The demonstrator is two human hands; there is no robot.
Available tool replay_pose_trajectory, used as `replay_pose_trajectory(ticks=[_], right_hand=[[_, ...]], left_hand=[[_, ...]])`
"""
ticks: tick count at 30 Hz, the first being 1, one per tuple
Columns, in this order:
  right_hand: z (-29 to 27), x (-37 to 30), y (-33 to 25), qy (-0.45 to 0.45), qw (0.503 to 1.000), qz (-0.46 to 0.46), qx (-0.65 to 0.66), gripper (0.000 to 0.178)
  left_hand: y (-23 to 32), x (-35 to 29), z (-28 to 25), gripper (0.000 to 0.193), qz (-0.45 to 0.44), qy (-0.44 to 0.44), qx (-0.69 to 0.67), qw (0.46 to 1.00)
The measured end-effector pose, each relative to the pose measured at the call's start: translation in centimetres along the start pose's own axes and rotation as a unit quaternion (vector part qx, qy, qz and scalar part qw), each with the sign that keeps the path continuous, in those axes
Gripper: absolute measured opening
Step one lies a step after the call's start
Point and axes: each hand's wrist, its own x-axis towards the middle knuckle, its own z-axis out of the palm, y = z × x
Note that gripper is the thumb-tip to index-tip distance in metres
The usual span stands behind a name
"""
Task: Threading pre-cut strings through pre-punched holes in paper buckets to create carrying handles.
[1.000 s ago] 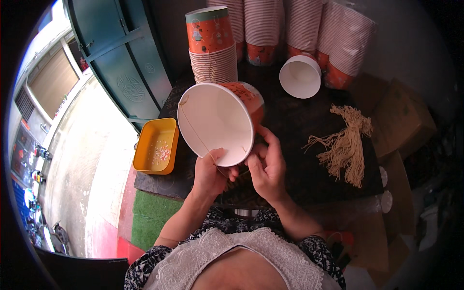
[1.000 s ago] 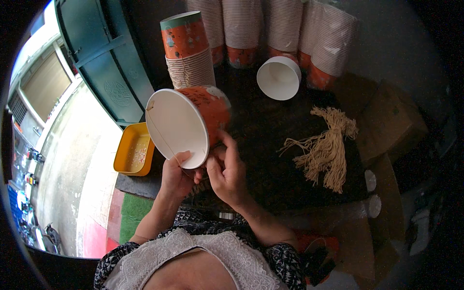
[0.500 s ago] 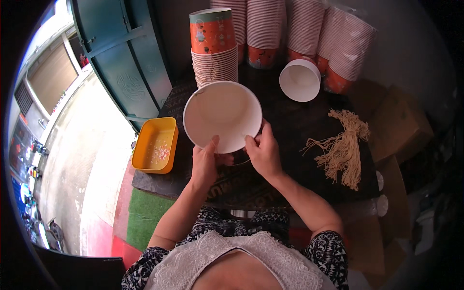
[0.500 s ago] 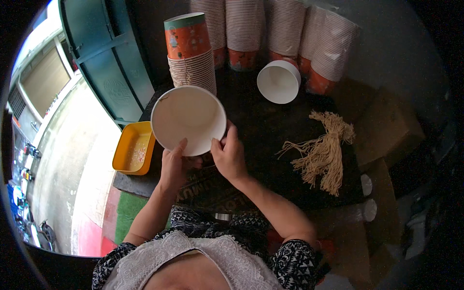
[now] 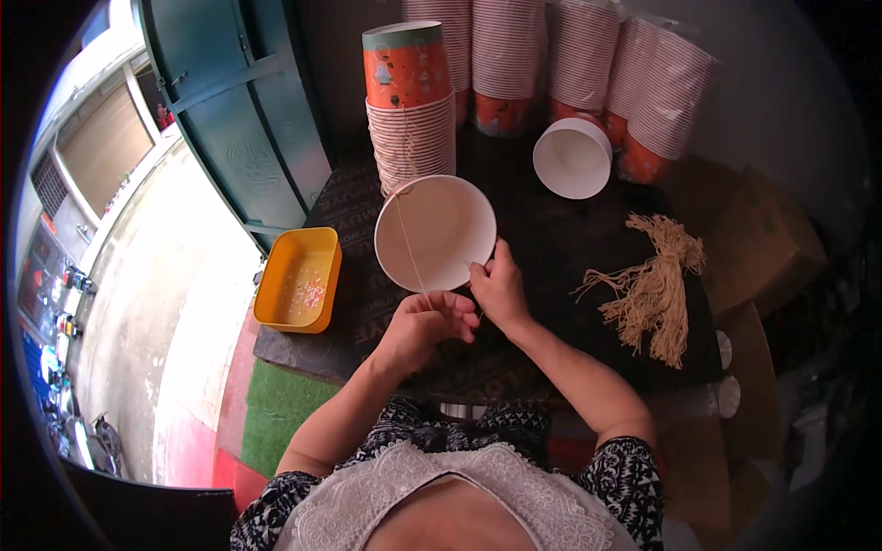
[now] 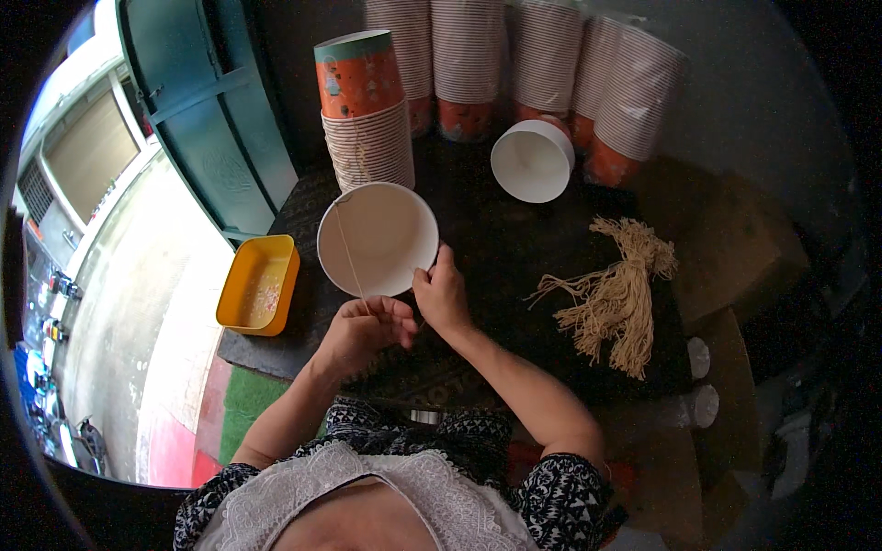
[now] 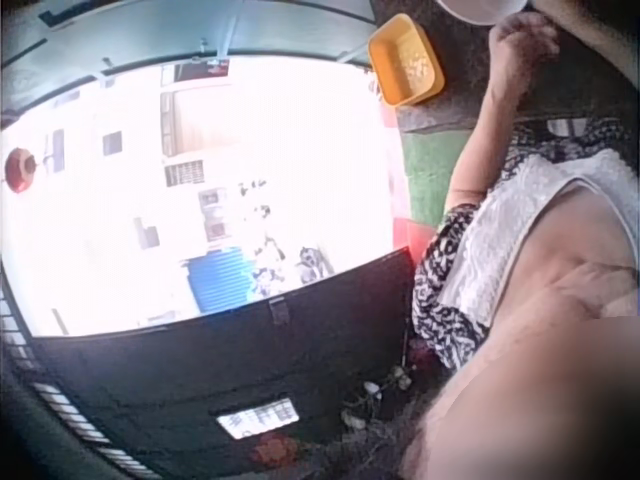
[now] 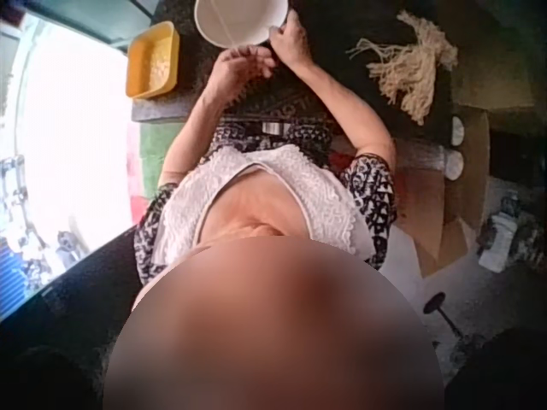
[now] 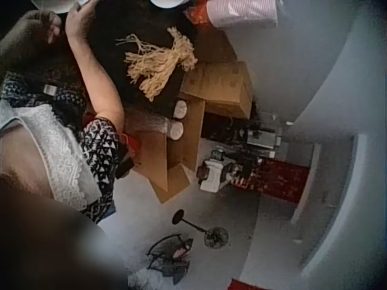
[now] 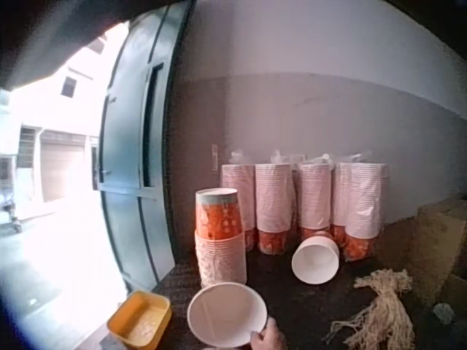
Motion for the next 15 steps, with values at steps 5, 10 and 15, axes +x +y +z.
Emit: replay_pose_trajectory(ticks=[5,10,15], right_hand=[[0.0,0.9,2.6,-0.023,0.999,0.019,-0.012,0.042],[0.4,1.2,4.1,-0.007,0.999,-0.031,-0.035,0.03],[0.5,1.5,3.4,-0.016,0.997,-0.009,-0.072,0.034]], left_hand=[[0.7,0.8,0.6,0.026,0.169,0.024,0.315,0.934],[1.0,4.2,-1.3,0.018,0.235,0.073,0.548,0.799],[-0.6,7.4,-3.3,0.018,0.258,0.132,0.625,0.725]])
